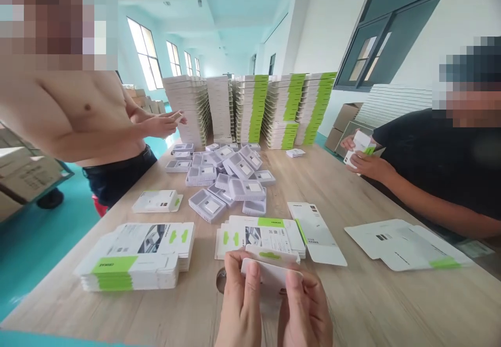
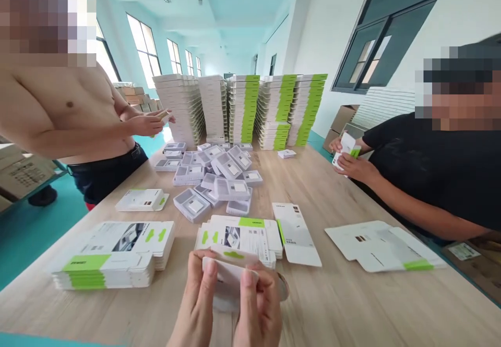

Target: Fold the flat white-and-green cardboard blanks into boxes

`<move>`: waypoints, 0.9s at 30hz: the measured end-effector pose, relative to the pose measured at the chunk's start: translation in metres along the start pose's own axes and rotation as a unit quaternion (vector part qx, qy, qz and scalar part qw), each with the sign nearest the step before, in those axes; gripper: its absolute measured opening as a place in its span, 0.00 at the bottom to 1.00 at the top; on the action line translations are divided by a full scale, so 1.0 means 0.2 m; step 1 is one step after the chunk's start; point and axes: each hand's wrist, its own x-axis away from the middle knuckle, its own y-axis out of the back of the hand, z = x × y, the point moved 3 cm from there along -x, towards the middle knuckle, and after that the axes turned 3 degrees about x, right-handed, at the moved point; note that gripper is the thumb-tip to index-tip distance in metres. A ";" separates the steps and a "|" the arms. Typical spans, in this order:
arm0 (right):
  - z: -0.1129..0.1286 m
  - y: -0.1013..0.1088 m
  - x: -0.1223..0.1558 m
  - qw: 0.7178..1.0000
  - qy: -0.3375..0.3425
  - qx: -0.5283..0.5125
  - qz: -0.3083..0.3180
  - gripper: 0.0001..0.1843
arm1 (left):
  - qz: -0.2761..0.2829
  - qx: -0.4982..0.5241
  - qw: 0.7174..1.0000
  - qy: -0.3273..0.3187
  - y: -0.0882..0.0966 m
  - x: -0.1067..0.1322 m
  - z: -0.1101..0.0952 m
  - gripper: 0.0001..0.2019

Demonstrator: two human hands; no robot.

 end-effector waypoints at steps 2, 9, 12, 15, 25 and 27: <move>0.01 -0.02 0.02 1.000 -0.026 -0.003 -0.008 0.18 | -0.044 0.012 0.999 -0.021 -0.01 0.01 0.04 0.25; 0.08 -0.03 0.07 1.000 -0.003 0.015 0.002 0.16 | -0.068 -0.022 0.996 -0.049 0.02 0.06 0.04 0.25; 0.08 -0.03 0.10 1.000 0.015 -0.001 0.004 0.13 | -0.062 -0.006 0.996 -0.065 0.04 0.06 0.01 0.23; 0.06 -0.02 0.11 0.999 0.040 -0.035 -0.008 0.13 | -0.043 0.031 0.997 -0.062 0.03 0.06 0.00 0.22; -0.03 0.00 0.07 0.997 -0.007 -0.074 0.010 0.15 | -0.045 0.107 0.992 -0.049 0.01 0.06 0.03 0.20; -0.01 0.00 0.07 0.998 0.020 -0.051 0.015 0.14 | -0.037 0.139 0.988 -0.052 0.00 0.06 0.03 0.19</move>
